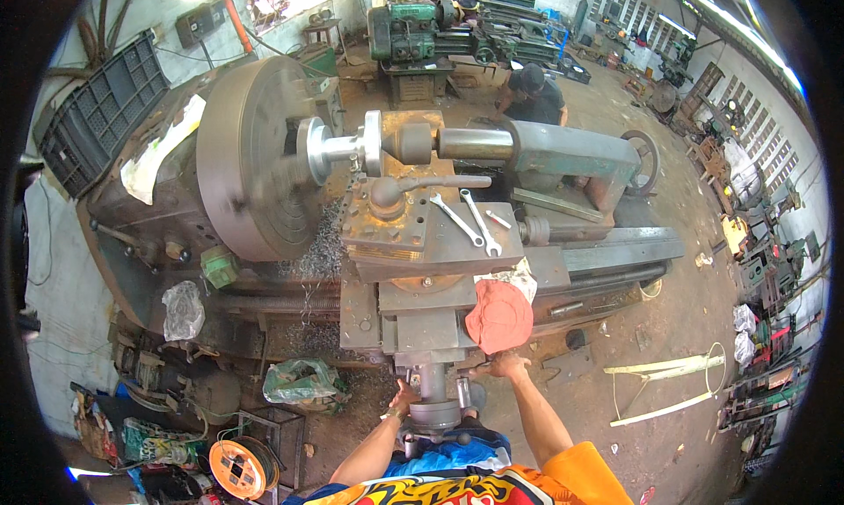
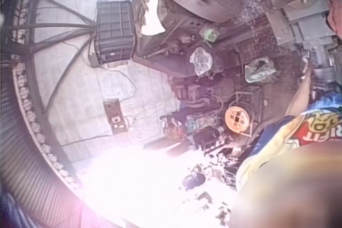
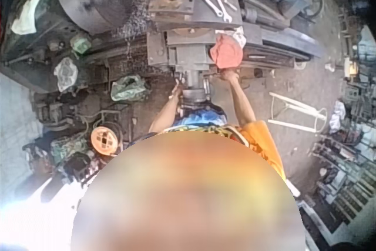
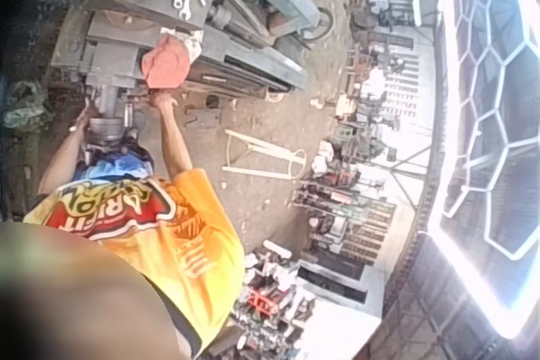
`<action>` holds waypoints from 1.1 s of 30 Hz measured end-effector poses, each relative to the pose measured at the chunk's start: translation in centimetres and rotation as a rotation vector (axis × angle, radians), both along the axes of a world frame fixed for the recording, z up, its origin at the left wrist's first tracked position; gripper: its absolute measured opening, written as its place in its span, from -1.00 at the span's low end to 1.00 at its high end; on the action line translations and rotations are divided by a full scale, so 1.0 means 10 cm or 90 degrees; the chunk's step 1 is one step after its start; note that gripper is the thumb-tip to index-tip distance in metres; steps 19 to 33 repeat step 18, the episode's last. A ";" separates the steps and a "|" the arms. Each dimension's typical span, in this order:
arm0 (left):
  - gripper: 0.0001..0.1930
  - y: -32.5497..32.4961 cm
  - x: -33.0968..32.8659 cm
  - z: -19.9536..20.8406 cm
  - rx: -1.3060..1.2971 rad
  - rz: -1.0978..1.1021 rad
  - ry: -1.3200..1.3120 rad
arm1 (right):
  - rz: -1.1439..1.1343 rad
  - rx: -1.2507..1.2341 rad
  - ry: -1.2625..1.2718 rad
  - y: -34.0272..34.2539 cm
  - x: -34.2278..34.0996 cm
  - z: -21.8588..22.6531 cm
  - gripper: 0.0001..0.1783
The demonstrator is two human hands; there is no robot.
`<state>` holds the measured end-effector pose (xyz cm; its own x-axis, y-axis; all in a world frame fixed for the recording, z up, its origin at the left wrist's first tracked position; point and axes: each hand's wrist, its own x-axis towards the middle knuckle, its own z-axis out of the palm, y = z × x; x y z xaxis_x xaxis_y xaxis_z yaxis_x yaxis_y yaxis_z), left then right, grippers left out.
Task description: The person operates a metal lathe, turning a cylindrical workpiece while holding and adjusting the machine's control levers. Metal shavings accumulate on the bed as the lathe runs. The person occasionally wipes the lathe with a red cloth.
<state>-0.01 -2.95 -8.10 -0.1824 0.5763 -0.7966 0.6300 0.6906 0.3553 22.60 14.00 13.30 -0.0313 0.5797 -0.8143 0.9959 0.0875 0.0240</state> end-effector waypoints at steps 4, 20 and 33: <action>0.33 -0.03 0.02 0.10 -0.023 0.071 -0.021 | -0.006 -0.004 0.019 0.00 0.00 0.08 0.36; 0.27 0.02 -0.02 0.60 -0.034 0.118 -0.062 | 0.057 0.053 0.131 0.07 0.32 -0.47 0.36; 0.27 0.02 -0.02 0.60 -0.034 0.118 -0.062 | 0.057 0.053 0.131 0.07 0.32 -0.47 0.36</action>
